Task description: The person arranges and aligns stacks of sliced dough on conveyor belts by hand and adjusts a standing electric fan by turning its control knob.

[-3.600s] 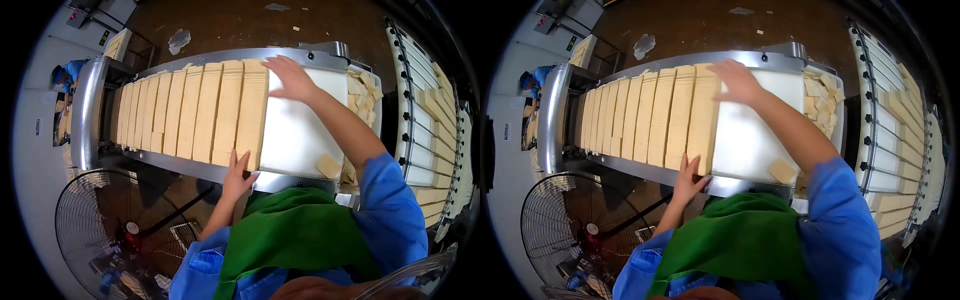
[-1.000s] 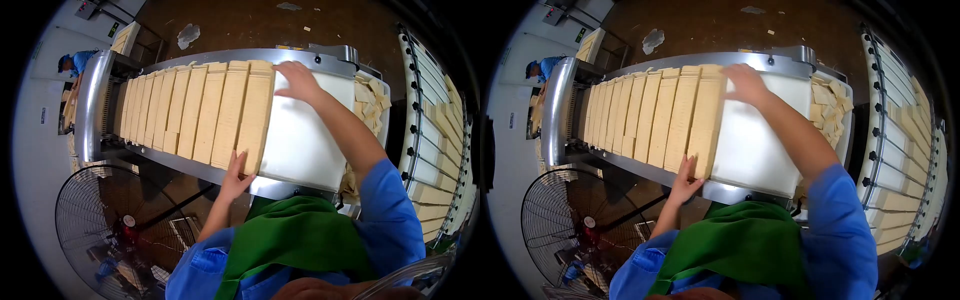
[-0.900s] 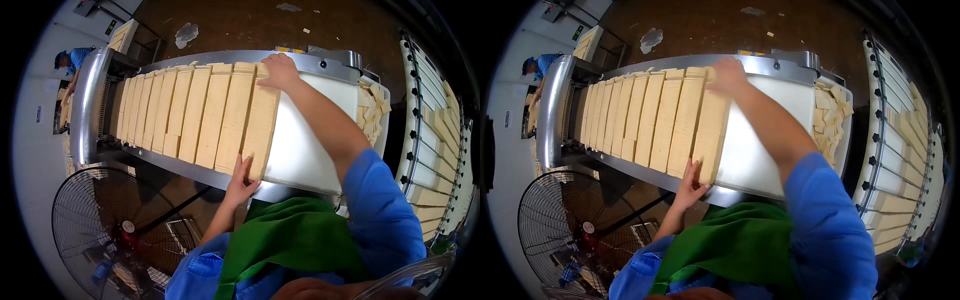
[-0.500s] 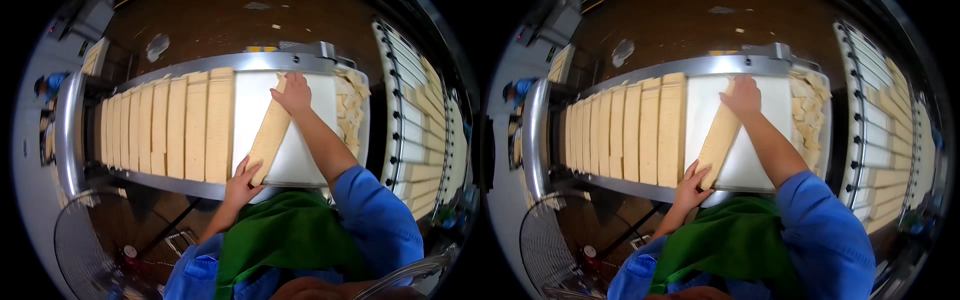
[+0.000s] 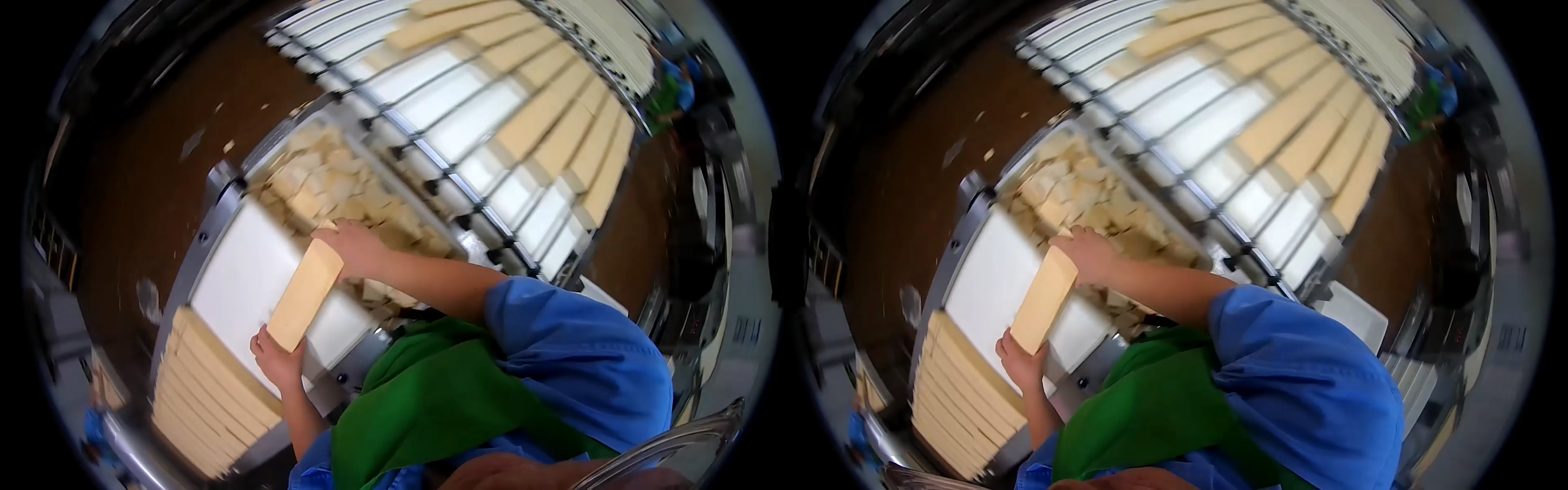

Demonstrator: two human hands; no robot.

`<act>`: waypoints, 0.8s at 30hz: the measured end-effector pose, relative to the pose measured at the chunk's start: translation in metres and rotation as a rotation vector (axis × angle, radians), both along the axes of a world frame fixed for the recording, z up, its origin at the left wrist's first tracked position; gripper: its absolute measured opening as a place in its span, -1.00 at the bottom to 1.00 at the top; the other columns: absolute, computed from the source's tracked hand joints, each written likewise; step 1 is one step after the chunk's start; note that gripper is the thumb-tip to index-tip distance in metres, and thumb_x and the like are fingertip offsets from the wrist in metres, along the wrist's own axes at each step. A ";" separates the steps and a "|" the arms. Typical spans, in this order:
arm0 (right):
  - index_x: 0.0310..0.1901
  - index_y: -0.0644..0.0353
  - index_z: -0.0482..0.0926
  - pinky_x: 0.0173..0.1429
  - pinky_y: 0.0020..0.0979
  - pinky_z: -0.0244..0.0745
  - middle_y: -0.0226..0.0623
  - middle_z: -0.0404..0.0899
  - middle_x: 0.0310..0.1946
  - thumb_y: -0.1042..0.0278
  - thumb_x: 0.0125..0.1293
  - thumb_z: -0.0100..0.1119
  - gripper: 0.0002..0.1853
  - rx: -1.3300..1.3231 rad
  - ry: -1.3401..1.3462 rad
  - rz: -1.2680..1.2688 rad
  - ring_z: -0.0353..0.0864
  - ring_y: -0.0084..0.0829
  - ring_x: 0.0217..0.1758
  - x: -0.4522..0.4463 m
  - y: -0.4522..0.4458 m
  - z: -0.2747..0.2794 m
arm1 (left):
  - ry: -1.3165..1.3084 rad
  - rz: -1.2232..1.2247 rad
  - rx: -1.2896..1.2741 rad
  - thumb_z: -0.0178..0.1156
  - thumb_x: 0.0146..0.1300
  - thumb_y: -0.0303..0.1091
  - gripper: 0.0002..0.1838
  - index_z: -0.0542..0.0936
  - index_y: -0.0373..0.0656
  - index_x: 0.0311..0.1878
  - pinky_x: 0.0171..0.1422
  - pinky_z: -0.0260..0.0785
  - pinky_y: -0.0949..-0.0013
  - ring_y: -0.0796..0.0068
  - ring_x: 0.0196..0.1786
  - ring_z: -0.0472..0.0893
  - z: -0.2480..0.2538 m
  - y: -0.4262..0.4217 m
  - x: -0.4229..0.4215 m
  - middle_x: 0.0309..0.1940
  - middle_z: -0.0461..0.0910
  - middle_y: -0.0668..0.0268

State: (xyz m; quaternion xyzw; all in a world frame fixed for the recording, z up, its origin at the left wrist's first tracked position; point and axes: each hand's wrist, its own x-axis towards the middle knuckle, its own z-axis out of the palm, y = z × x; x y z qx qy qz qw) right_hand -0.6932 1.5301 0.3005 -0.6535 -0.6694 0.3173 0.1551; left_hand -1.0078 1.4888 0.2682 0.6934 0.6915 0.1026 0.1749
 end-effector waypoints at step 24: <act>0.39 0.06 0.39 0.38 0.07 0.27 -0.10 0.47 0.32 -0.18 0.31 0.21 -0.29 0.469 -0.297 -0.349 0.38 0.01 0.41 0.317 0.000 0.024 | -0.806 -0.659 -0.307 0.09 0.17 -0.69 -0.33 0.43 -0.08 0.40 0.11 0.52 0.40 0.36 0.12 0.62 0.041 0.102 0.465 0.40 0.40 0.21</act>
